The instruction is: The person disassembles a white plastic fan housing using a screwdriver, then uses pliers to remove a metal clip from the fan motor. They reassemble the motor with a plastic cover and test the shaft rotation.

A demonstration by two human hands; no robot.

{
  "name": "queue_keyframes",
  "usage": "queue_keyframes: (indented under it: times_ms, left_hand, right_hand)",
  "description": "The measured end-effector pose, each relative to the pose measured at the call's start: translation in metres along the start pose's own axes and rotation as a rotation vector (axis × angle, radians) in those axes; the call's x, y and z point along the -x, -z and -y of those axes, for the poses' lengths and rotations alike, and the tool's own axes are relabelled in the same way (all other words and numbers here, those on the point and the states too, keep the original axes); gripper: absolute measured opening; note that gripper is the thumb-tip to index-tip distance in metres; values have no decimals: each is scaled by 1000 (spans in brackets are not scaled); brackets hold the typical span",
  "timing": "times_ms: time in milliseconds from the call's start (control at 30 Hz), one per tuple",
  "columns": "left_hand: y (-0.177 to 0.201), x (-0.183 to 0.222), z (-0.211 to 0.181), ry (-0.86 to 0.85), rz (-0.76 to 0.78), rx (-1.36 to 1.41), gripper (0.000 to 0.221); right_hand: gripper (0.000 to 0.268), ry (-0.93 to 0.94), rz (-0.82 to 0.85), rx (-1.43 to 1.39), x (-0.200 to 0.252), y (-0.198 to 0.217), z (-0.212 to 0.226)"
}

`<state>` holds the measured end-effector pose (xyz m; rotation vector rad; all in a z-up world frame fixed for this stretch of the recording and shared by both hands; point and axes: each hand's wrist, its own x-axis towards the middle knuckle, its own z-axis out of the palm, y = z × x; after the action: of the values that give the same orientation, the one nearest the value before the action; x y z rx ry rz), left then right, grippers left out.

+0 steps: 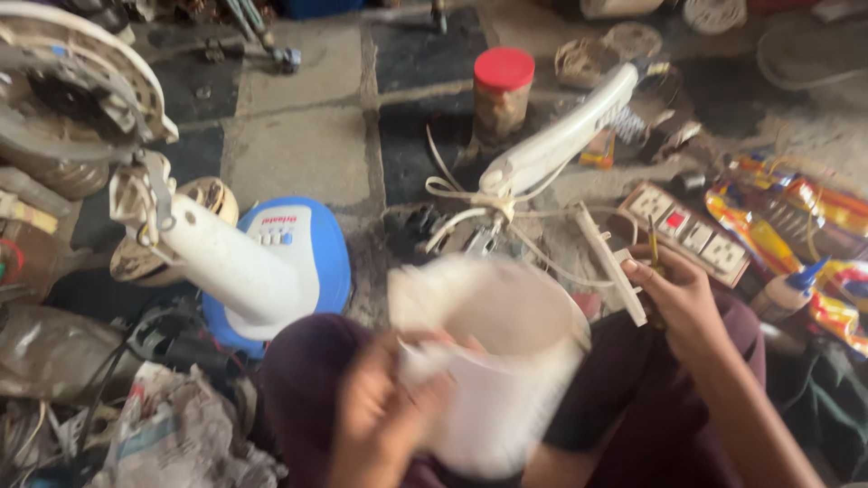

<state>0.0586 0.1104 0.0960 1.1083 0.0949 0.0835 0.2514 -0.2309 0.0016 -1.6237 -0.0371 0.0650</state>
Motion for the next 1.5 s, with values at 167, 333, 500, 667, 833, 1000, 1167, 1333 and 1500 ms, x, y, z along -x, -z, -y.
queue_keyframes:
  times_ms: [167, 333, 500, 667, 833, 1000, 1167, 1333, 1500]
  left_hand:
    - [20, -147, -39, -435, -216, -140, 35]
    - [69, -272, -8, -474, -437, -575, 37]
    - [97, -300, 39, -630, -604, -1013, 64]
    - [77, -230, 97, -512, -692, -894, 84]
    - [66, -203, 157, 297, -490, -134, 55]
    - [69, -237, 187, 666, -530, -38, 56]
    - [71, -245, 203, 507, -452, 59, 62]
    - [61, -242, 192, 559, -475, 196, 60]
    - [35, -228, 177, 682, -503, 230, 59]
  right_hand:
    - [38, -31, -101, 5, -19, -28, 3]
    - [48, -134, 127, -109, -21, -34, -14]
    - [47, -122, 228, -509, -33, -17, -49]
    - [31, -213, 103, -562, -39, -20, -56]
    - [39, -305, 132, -504, -35, -26, -36]
    - [45, -231, 212, -455, -27, -37, -16]
    - [44, -122, 129, -269, -22, -42, -7]
    - [47, 52, 87, 198, -15, -46, -1]
    - [44, 295, 127, 289, -14, -61, 1]
